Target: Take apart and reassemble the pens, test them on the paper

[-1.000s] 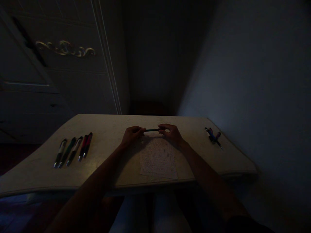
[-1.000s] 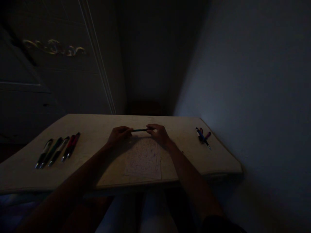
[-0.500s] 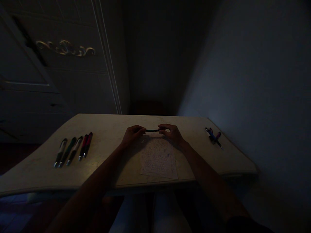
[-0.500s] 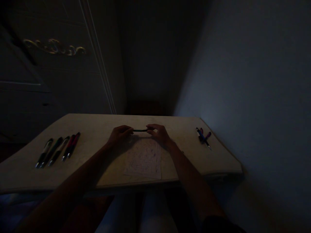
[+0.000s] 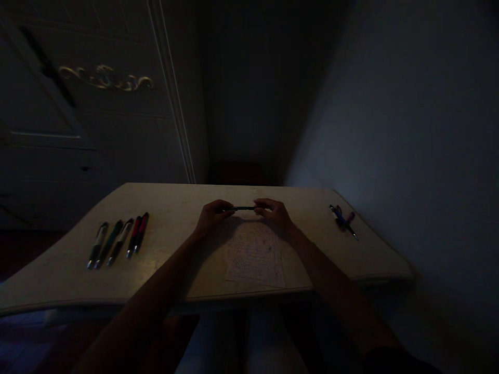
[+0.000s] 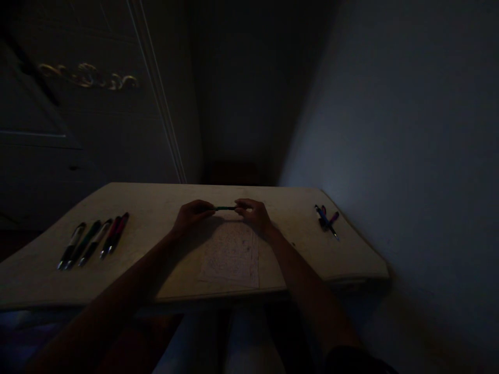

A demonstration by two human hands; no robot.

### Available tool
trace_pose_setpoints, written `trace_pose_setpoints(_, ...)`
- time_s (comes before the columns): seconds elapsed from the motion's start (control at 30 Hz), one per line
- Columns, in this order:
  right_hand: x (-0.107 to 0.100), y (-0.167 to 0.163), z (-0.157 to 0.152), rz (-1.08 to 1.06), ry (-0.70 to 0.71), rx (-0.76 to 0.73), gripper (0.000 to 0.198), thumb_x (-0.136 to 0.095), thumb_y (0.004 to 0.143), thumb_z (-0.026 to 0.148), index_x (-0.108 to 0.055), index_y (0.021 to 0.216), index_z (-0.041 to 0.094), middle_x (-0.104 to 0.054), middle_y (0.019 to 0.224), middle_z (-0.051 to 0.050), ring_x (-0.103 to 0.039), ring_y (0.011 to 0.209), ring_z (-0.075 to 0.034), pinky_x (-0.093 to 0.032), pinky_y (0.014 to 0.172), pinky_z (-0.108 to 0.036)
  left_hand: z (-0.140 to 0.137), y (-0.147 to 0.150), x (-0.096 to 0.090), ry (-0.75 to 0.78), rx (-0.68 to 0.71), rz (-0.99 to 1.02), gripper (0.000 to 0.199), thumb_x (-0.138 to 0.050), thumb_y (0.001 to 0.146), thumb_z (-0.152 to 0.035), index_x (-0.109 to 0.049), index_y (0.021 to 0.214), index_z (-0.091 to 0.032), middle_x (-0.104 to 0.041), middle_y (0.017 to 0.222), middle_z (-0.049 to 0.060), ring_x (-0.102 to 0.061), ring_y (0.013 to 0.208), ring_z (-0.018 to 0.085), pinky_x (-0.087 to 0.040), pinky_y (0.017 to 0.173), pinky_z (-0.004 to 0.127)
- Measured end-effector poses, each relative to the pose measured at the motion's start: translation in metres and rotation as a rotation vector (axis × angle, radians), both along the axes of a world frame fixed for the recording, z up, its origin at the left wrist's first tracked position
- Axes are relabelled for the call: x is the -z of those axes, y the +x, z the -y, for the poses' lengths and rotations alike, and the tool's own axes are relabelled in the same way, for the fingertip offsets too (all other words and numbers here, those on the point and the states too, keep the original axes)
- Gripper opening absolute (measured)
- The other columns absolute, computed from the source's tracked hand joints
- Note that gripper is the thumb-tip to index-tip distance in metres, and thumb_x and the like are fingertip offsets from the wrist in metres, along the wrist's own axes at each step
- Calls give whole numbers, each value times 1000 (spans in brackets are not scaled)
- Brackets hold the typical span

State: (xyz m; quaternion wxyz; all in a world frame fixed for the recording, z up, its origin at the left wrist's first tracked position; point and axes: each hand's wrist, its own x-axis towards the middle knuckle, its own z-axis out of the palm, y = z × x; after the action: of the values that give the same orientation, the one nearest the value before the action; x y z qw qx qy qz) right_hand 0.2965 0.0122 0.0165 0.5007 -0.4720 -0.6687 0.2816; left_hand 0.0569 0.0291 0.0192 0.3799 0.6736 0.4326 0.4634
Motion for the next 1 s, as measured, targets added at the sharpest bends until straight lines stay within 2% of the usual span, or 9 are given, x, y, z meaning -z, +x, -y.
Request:
trace_pose_setpoints(0.17,0,-2,1,28,-9,-16,31,-73,75,31,-75,103,18,-76,97,-9,-70,91,-22,-54,89,-39,4,1,-1,122,-14,-37,21,-70,71,-36,-72,82,-19,-73,87,6,-66,81,21,-51,78,34)
trace_pose_setpoints(0.33,1,-3,1,18,-32,-22,29,-73,76,33,-75,101,19,-76,98,-8,-71,92,-23,-54,88,-39,2,1,3,140,-4,-50,22,-68,72,-36,-70,84,-18,-72,91,7,-65,84,22,-51,78,35)
trace_pose_setpoints(0.47,2,-4,0,-24,-40,-14,30,-73,75,33,-75,101,19,-76,99,-9,-71,93,-24,-55,88,-39,3,3,2,165,24,-46,44,-75,67,-39,-65,106,-20,-68,112,9,-64,99,24,-51,83,35)
trace_pose_setpoints(0.57,1,-3,0,-45,-29,8,29,-73,75,33,-75,100,19,-76,98,-8,-71,92,-23,-55,87,-38,4,5,0,132,-49,-33,61,-78,64,-43,-59,118,-22,-60,128,11,-60,108,26,-50,83,35)
trace_pose_setpoints(0.63,0,-2,-1,-54,-22,22,30,-72,75,33,-75,101,19,-76,97,-9,-71,89,-23,-56,84,-37,4,5,0,97,-107,-53,56,-72,71,-51,-59,116,-21,-63,119,11,-61,102,25,-50,79,34)
trace_pose_setpoints(0.73,-2,-1,0,-63,-11,34,31,-73,74,35,-75,100,18,-75,99,-9,-71,88,-22,-56,82,-36,1,2,1,45,-94,-132,44,-51,85,-59,-65,95,-18,-68,88,7,-63,84,22,-48,73,31)
trace_pose_setpoints(0.83,-1,0,0,-60,-11,33,32,-73,74,34,-75,101,17,-75,99,-9,-71,88,-22,-56,83,-36,-2,0,1,41,-46,-155,42,-49,85,-57,-66,85,-18,-67,78,6,-62,76,21,-48,71,31)
trace_pose_setpoints(0.93,0,0,0,-44,-20,34,31,-72,75,33,-74,102,17,-76,98,-9,-71,86,-22,-56,83,-37,-3,-1,0,75,-5,-100,33,-63,76,-47,-66,96,-20,-70,96,8,-64,90,24,-49,74,32)
trace_pose_setpoints(1.0,0,0,0,-35,-25,36,30,-72,75,32,-74,101,17,-76,97,-9,-71,87,-22,-56,84,-37,-3,-1,0,81,24,-49,42,-70,69,-40,-64,106,-22,-68,110,10,-63,100,25,-49,77,33)
